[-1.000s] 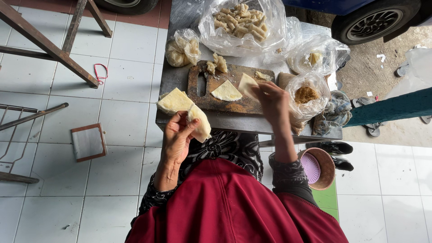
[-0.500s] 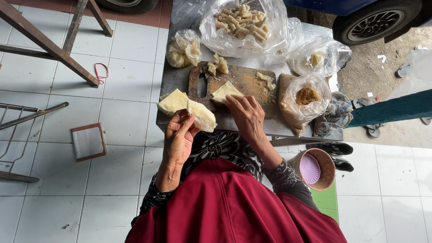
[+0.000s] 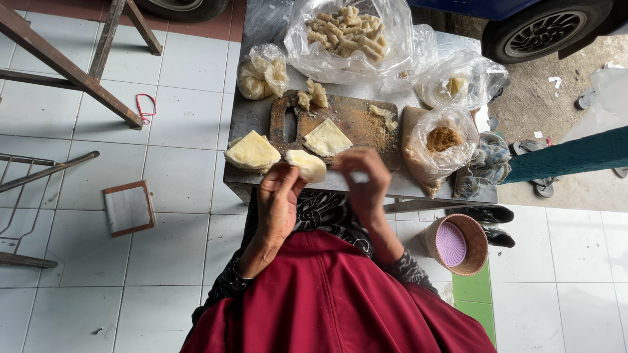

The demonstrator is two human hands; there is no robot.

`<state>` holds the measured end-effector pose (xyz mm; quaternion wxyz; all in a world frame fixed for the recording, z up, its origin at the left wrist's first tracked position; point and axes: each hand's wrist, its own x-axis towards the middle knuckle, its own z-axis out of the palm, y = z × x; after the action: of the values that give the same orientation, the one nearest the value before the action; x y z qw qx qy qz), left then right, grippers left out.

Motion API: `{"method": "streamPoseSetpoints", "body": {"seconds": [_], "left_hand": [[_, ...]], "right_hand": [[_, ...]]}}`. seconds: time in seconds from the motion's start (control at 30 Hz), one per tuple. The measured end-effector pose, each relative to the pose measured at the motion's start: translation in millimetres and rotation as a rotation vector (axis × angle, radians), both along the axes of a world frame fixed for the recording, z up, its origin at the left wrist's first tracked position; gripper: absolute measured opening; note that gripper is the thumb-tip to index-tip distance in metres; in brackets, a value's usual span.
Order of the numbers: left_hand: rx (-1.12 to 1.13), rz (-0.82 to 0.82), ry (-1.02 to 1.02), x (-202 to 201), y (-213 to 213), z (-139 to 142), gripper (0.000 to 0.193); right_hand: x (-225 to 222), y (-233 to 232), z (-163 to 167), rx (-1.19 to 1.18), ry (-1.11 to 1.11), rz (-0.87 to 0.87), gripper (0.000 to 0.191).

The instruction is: The person sits at a low table and wraps pieces of pale dough around a brown filling taken from a plastic bag, pinching the dough closed by hand and placing the finished wrapped piece into a plastic bag with other finished pieces. They repeat this wrapping cycle continuously, working from a sheet of dough on the cutting board.

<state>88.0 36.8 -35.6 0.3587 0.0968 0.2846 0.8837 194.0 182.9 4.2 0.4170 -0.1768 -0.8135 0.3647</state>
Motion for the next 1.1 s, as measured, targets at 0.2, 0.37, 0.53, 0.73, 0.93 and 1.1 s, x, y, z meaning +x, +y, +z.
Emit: {"method": "streamPoseSetpoints", "body": {"seconds": [0.2,0.37,0.53,0.73,0.93,1.1], "left_hand": [[-0.084,-0.068,0.032,9,8,-9,0.01],[-0.113,-0.059,-0.032,3,6,-13,0.006],[-0.045,-0.063,-0.06,-4,-5,-2,0.01],[-0.075,0.067,-0.075,-17,-17,10,0.012],[-0.066,0.086,-0.08,-21,-25,15,0.016],[-0.133,0.263,0.134,-44,-28,25,0.015]], "right_hand": [[4,-22,-10,-0.045,-0.131,0.044,0.016],[12,8,-32,-1.066,0.059,0.311,0.015],[20,40,-27,-1.116,0.228,0.304,0.01],[5,48,-9,0.326,-0.18,0.003,0.011],[-14,19,-4,0.707,-0.391,0.052,0.024],[-9,19,2,0.696,-0.287,0.071,0.02]]}}
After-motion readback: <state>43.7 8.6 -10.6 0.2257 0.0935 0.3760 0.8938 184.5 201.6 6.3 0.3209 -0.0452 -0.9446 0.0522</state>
